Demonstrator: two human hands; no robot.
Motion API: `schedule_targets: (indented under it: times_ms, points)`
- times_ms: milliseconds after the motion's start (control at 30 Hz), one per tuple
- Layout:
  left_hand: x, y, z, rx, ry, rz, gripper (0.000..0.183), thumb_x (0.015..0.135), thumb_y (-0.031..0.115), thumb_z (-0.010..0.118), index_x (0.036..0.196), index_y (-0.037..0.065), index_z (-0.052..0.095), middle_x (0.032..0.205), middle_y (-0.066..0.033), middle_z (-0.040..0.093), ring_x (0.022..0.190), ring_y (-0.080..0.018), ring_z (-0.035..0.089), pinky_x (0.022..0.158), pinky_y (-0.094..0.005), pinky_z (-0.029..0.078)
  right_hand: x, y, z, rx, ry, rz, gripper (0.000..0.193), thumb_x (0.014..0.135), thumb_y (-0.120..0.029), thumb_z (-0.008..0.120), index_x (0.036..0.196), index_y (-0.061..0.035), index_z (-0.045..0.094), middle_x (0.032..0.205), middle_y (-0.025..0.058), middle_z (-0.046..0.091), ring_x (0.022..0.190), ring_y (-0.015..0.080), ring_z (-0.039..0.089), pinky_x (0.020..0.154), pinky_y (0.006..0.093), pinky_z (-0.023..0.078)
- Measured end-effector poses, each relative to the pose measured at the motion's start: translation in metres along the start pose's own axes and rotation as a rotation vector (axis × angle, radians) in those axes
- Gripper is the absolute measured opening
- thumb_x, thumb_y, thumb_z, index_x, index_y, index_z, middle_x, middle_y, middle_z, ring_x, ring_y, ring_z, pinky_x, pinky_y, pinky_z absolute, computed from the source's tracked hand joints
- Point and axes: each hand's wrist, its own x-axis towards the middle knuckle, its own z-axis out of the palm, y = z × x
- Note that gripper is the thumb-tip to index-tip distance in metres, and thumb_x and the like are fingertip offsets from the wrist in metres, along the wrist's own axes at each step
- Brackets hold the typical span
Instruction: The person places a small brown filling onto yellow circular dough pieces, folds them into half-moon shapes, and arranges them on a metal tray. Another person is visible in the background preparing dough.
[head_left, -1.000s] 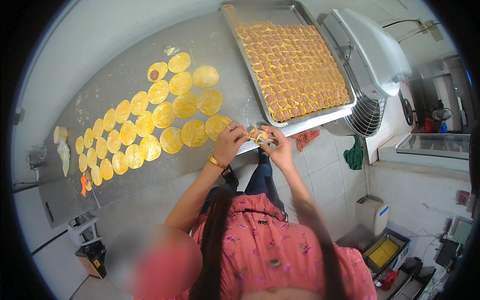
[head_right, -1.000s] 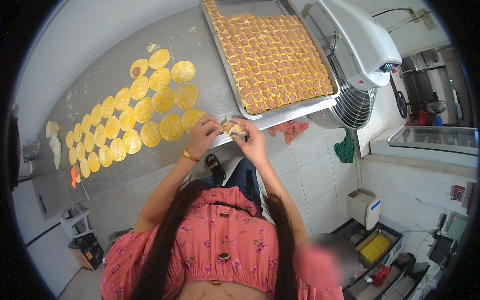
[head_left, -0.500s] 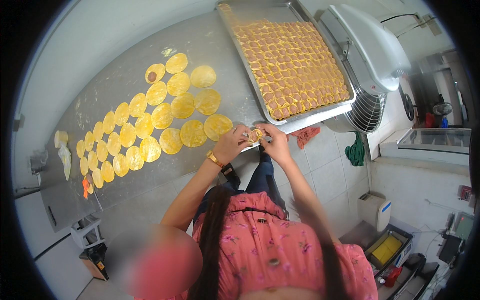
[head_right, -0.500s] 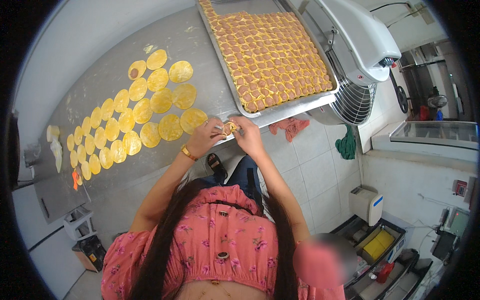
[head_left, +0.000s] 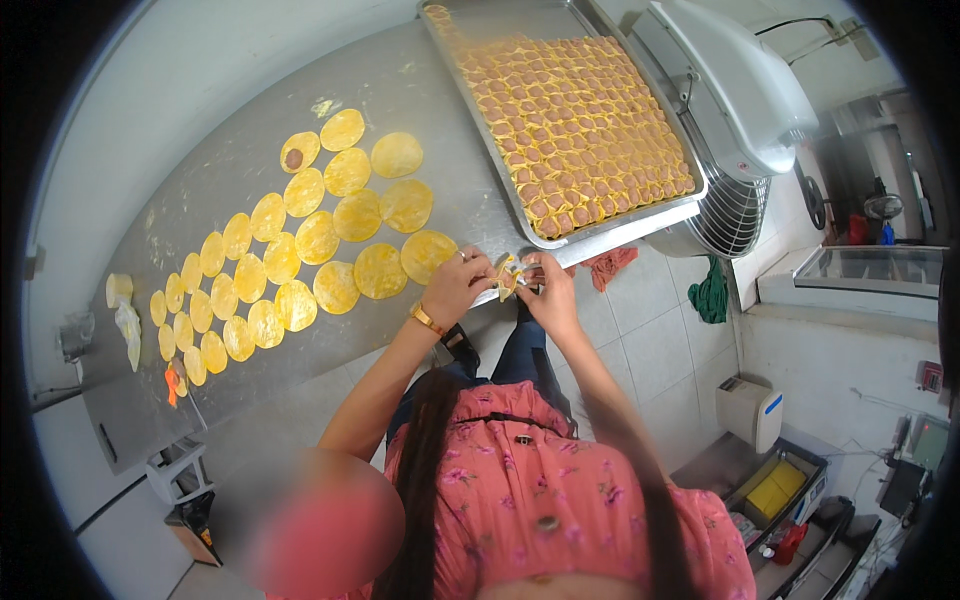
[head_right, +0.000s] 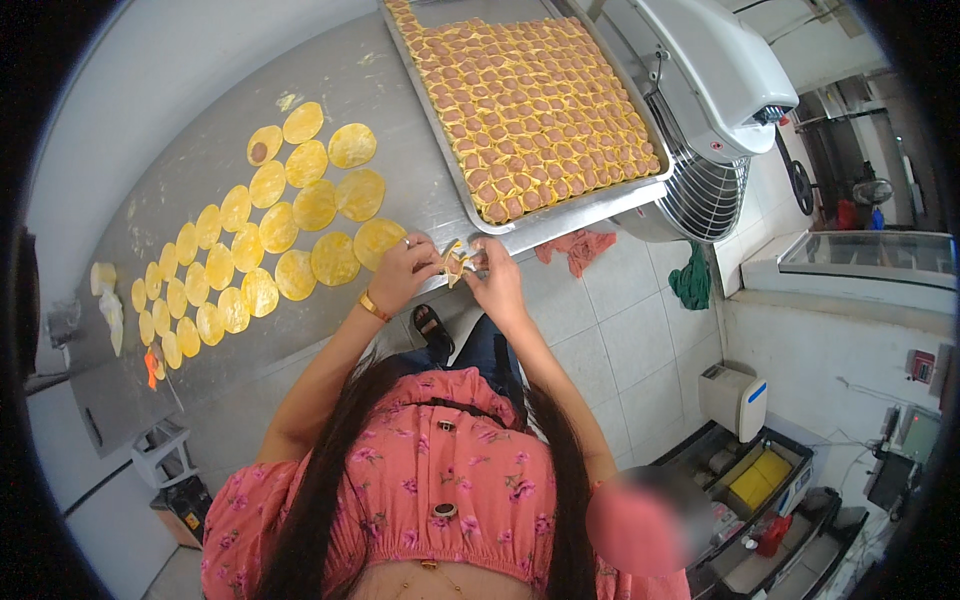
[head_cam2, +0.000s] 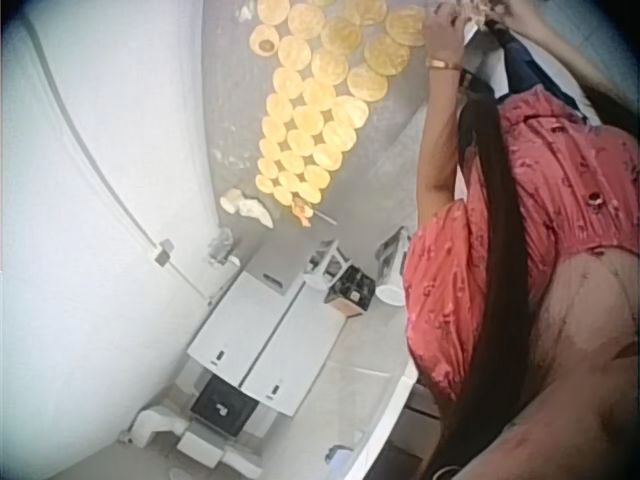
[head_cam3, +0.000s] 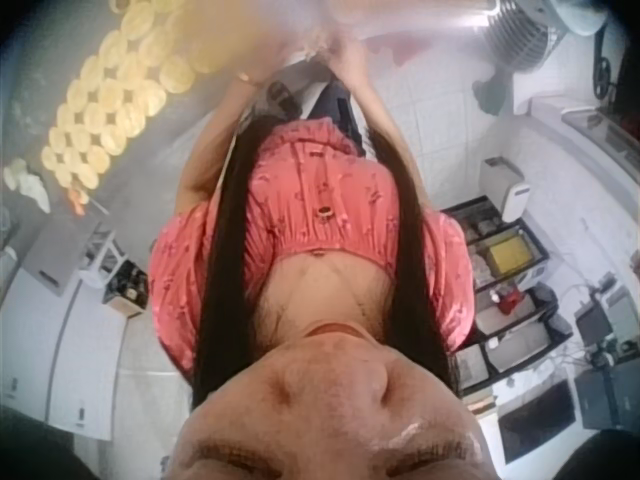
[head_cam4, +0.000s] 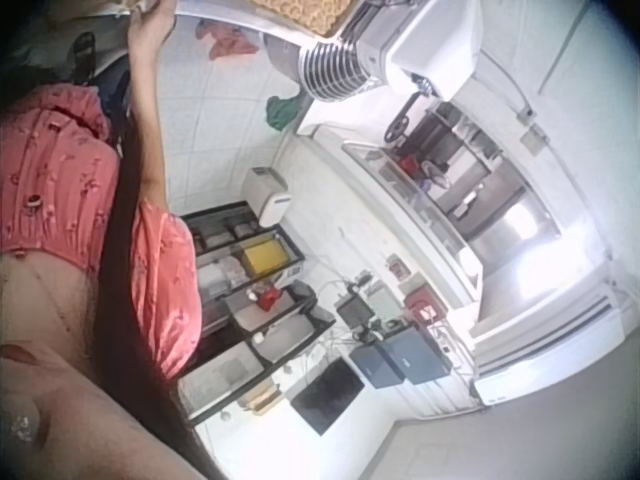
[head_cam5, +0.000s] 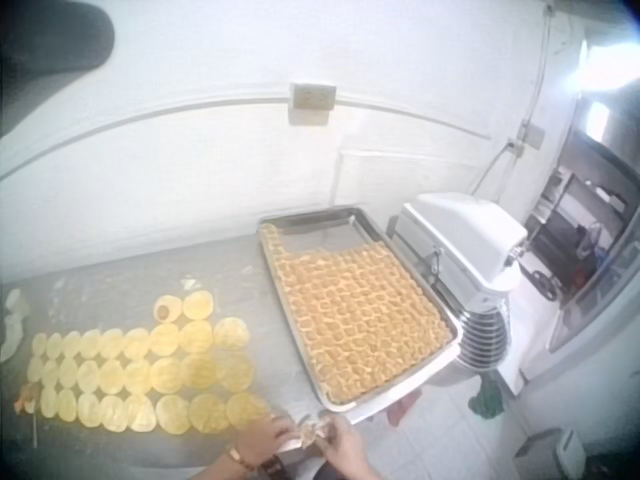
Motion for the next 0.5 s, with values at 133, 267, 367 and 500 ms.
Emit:
schedule_targets:
  times_ms: [133, 267, 367, 500]
  points:
    - [0.001, 0.002, 0.004, -0.083, 0.035, 0.061, 0.013, 0.076, 0.006, 0.066, 0.076, 0.002, 0.054, 0.108, -0.0103, 0.06, 0.079, -0.0213, 0.063, 0.065, -0.0283, 0.053, -0.003, 0.011, 0.0, 0.014, -0.038, -0.04, 0.027, 0.07, 0.007, 0.067, 0.095, 0.0004, 0.062, 0.081, 0.0073, 0.063, 0.072, 0.0141, 0.062, 0.067, 0.0267, 0.051]
    - [0.002, 0.003, 0.005, -0.105, -0.027, 0.04, 0.016, 0.075, 0.005, 0.066, 0.076, 0.001, 0.051, 0.111, -0.0104, 0.059, 0.083, -0.021, 0.063, 0.068, -0.0283, 0.055, 0.003, 0.02, 0.004, 0.037, -0.031, -0.038, 0.025, 0.066, 0.006, 0.065, 0.09, -0.0015, 0.062, 0.077, 0.0104, 0.061, 0.067, 0.021, 0.06, 0.063, 0.0296, 0.048]
    - [0.001, 0.004, 0.007, -0.133, -0.032, 0.032, 0.016, 0.075, 0.004, 0.066, 0.076, 0.0, 0.051, 0.112, -0.0113, 0.057, 0.086, -0.0205, 0.063, 0.07, -0.0284, 0.056, 0.007, 0.022, 0.004, 0.016, -0.024, -0.058, 0.025, 0.067, 0.005, 0.066, 0.09, -0.0004, 0.06, 0.075, 0.0106, 0.06, 0.066, 0.0212, 0.06, 0.063, 0.0295, 0.048]
    - [-0.003, 0.004, 0.008, -0.235, 0.004, -0.059, 0.017, 0.074, 0.002, 0.067, 0.075, 0.0, 0.05, 0.112, -0.0115, 0.054, 0.09, -0.0197, 0.062, 0.071, -0.0289, 0.058, -0.001, 0.014, -0.003, 0.109, -0.013, 0.009, 0.026, 0.069, 0.006, 0.066, 0.094, -0.0004, 0.059, 0.084, 0.0067, 0.061, 0.072, 0.0123, 0.059, 0.068, 0.0251, 0.049]
